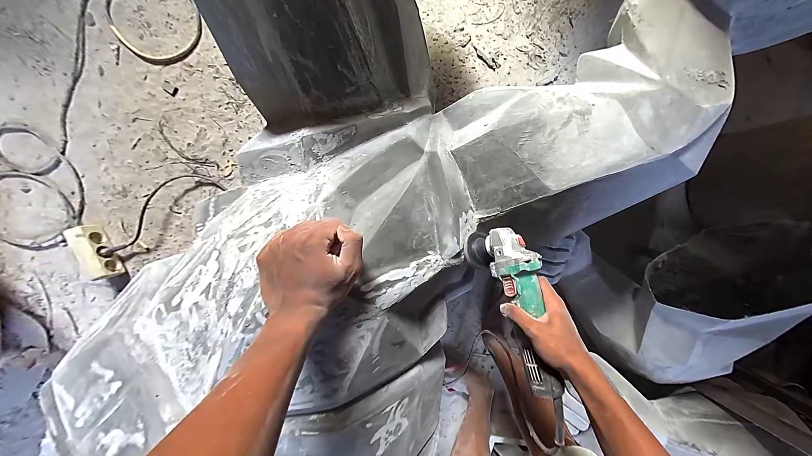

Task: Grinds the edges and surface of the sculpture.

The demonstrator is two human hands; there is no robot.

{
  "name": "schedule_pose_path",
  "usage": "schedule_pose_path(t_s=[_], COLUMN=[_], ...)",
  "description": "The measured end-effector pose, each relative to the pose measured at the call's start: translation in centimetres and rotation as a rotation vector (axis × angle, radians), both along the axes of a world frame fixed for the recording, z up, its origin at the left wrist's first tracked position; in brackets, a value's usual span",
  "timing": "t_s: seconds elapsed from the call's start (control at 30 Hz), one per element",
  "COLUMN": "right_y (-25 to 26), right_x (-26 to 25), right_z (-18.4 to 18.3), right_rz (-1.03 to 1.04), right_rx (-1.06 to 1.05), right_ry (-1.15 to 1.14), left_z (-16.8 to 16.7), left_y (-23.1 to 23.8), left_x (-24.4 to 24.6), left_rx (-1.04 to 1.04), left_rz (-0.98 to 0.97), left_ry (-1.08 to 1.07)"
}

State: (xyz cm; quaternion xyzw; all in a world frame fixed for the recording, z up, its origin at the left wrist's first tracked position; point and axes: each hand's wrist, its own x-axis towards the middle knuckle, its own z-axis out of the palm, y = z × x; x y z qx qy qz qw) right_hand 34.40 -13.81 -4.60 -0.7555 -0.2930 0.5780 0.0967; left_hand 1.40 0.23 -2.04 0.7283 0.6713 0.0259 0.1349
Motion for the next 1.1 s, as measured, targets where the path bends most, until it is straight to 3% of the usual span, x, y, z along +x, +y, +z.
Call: schedule_pose_path(t_s=[0.23, 0.43, 0.7, 0.97, 1.1], right_y=[0.7, 2.1, 3.1, 6.1, 4.7], right_x=[-0.2, -0.7, -0.9, -1.6, -1.5], right_z=[0.1, 0.7, 1.0, 1.8, 1.4], right_rz=[0.023, -0.238, -0.414, -0.395, -0.319], right_rx=[-0.001, -0.008, -0.077, -0.066, -0.044], right_ry=[-0.043, 0.250, 0.429, 0.436, 0.385], left_z=[0.3, 0.0, 0.2, 0.2, 0.1], left_y=[-0.2, -0.1, -0.1, 0.1, 0.1], left_x=[-0.1, -0.1, 0.0, 0.1, 0.0], left_rx=[-0.024, -0.004, -0.008, 0.004, 0.014], left_rz=[-0.006, -0.004, -0.003, -0.004, -0.007], left_ry=[-0.021, -0.011, -0.022, -0.036, -0.038])
